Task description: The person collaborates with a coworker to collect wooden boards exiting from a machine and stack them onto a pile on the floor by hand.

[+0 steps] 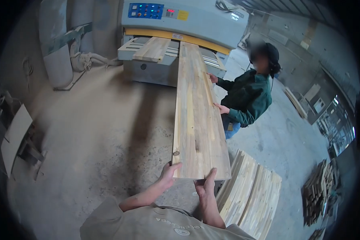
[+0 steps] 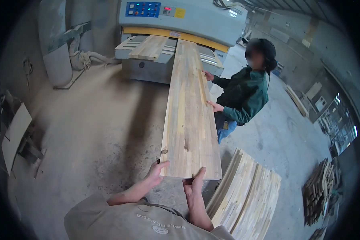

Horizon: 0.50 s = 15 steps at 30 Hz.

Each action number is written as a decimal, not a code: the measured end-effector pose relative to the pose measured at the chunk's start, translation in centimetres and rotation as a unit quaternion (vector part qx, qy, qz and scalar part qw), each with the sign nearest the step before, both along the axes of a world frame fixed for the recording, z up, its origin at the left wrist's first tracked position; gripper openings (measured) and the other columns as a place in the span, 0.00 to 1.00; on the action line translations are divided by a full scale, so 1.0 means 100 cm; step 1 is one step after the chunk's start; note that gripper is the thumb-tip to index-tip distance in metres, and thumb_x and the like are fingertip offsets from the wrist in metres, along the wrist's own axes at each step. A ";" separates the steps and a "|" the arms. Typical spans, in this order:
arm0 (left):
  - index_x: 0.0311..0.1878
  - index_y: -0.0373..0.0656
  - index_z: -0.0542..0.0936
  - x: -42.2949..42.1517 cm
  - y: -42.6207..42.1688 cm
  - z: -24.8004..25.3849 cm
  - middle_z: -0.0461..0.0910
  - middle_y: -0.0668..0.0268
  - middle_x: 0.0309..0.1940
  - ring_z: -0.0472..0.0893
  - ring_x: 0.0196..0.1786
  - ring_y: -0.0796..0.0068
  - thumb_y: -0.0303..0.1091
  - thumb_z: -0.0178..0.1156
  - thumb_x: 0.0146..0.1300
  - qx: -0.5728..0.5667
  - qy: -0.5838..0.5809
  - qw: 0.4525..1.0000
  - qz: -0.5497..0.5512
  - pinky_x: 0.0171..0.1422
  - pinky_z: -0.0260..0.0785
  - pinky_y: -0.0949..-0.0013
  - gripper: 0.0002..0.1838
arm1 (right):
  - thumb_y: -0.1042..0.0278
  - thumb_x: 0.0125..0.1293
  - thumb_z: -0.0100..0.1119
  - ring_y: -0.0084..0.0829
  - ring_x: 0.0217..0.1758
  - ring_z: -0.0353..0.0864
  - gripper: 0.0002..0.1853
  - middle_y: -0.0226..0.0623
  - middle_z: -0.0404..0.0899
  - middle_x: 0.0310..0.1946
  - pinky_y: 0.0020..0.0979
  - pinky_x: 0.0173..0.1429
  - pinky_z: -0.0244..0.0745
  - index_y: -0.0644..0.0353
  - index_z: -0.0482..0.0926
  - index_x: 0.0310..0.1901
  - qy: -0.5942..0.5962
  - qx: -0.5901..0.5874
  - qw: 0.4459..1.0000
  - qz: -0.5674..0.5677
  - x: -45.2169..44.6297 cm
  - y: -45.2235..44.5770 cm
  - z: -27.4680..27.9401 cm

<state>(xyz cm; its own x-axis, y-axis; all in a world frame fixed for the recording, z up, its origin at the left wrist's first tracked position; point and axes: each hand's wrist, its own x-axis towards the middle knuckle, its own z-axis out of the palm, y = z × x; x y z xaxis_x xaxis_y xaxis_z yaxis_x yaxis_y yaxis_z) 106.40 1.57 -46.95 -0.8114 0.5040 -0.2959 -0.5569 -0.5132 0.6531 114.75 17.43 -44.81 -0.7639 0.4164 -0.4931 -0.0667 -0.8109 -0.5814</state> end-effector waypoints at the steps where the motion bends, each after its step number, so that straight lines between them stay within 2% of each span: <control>1: 0.64 0.35 0.74 -0.002 -0.001 0.008 0.82 0.58 0.54 0.83 0.56 0.63 0.33 0.63 0.65 -0.007 -0.006 1.000 -0.005 0.60 0.77 0.58 0.25 | 0.28 0.73 0.44 0.39 0.67 0.75 0.38 0.34 0.73 0.67 0.47 0.66 0.74 0.47 0.64 0.73 -0.003 -0.001 1.000 0.003 -0.003 0.001 -0.001; 3: 0.63 0.35 0.75 -0.006 0.000 0.007 0.82 0.57 0.54 0.83 0.56 0.63 0.33 0.63 0.65 -0.015 -0.013 1.000 -0.006 0.60 0.77 0.57 0.25 | 0.28 0.72 0.45 0.39 0.67 0.76 0.38 0.35 0.73 0.67 0.46 0.66 0.74 0.48 0.65 0.73 -0.011 0.005 1.000 0.002 -0.010 0.003 0.000; 7: 0.62 0.34 0.75 -0.018 0.013 -0.040 0.83 0.57 0.52 0.84 0.55 0.62 0.34 0.63 0.66 -0.010 0.020 1.000 0.014 0.58 0.78 0.57 0.24 | 0.28 0.73 0.45 0.41 0.67 0.76 0.38 0.37 0.73 0.67 0.48 0.67 0.74 0.48 0.66 0.73 0.002 0.004 1.000 -0.005 -0.015 0.008 -0.024; 11: 0.63 0.34 0.75 -0.008 0.009 -0.058 0.83 0.55 0.53 0.84 0.56 0.62 0.33 0.62 0.66 -0.001 0.020 1.000 -0.009 0.59 0.78 0.56 0.24 | 0.29 0.74 0.43 0.41 0.67 0.76 0.37 0.37 0.73 0.67 0.48 0.68 0.75 0.47 0.66 0.73 0.019 -0.005 1.000 -0.008 -0.002 0.003 -0.038; 15: 0.62 0.33 0.75 -0.006 0.006 -0.044 0.83 0.56 0.52 0.83 0.55 0.63 0.33 0.63 0.65 0.005 0.012 1.000 -0.002 0.59 0.77 0.57 0.24 | 0.30 0.74 0.43 0.41 0.68 0.75 0.36 0.37 0.72 0.68 0.48 0.68 0.74 0.47 0.65 0.73 0.022 0.016 1.000 -0.013 -0.005 0.001 -0.035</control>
<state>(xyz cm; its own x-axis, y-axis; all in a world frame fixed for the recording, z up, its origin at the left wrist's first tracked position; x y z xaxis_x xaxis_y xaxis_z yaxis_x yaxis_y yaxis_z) 105.83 2.15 -51.30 -0.8160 0.5101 -0.2718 -0.5436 -0.5175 0.6608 114.21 17.51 -48.31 -0.7731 0.4518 -0.4451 -0.1146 -0.7897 -0.6027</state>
